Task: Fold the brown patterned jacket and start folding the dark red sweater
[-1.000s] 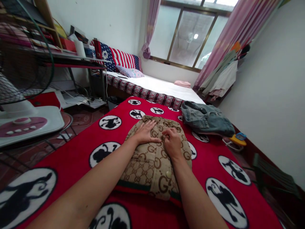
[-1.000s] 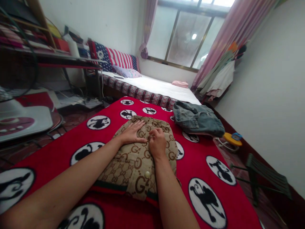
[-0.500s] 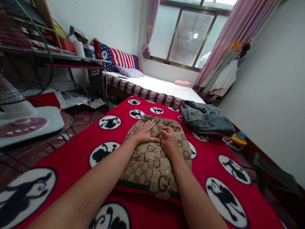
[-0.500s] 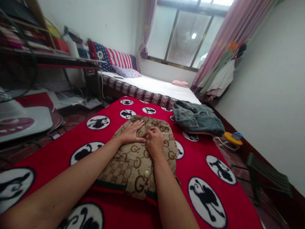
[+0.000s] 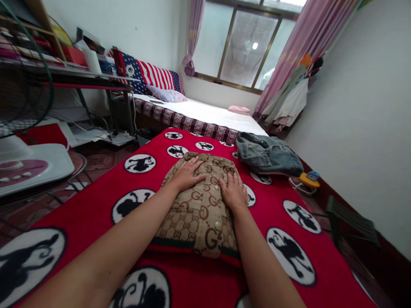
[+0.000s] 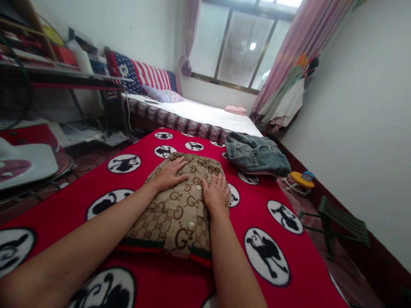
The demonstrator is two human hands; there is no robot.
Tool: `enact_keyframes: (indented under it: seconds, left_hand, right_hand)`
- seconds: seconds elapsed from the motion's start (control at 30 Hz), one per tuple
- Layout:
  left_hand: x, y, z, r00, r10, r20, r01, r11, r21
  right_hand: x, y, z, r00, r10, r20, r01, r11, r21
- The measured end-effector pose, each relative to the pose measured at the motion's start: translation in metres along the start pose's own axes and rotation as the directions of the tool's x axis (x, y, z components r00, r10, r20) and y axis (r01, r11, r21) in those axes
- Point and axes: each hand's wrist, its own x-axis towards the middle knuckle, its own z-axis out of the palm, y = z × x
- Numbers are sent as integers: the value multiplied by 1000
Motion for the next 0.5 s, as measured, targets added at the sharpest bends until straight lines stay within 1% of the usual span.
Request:
enact_keyframes:
  seconds: [0.07, 0.1, 0.13, 0.17, 0.2, 0.27, 0.3, 0.37, 0.5]
  left_hand:
    - [1, -2, 1, 988, -53, -144, 57, 998, 23]
    - [1, -3, 1, 968, -109, -224, 121, 992, 38]
    - [1, -4, 1, 937, -182, -300, 207, 977, 52]
    - [1, -4, 0, 894, -266, -360, 307, 950, 61]
    - [0, -3, -2, 846, -355, -398, 411, 909, 62]
    - [-2, -2, -8, 761, -510, -400, 577, 814, 61]
    - [-3, 0, -11, 734, -564, -379, 629, 775, 64]
    - [-6, 1, -17, 710, -622, -329, 676, 734, 71]
    - [-8, 1, -24, 697, -660, -280, 699, 713, 58]
  right_hand:
    - [-3, 8, 0, 999, 8, 46, -6, 999, -35]
    - [-5, 11, 0, 999, 7, 50, -5, 999, -44]
    - [-7, 12, 0, 999, 7, 44, -5, 999, -46]
    - [-8, 14, 0, 999, 8, 34, -7, 999, -39]
    - [-9, 15, 0, 1000, 7, 19, -6, 1000, -25]
    - [-11, 16, 1, 1000, -5, -18, 5, 1000, 18]
    - [-11, 16, 1, 999, -14, -39, 16, 999, 40]
    - [-9, 18, 2, 996, -37, -84, 44, 996, 80]
    - [-5, 22, 6, 983, -58, -172, 85, 984, 155]
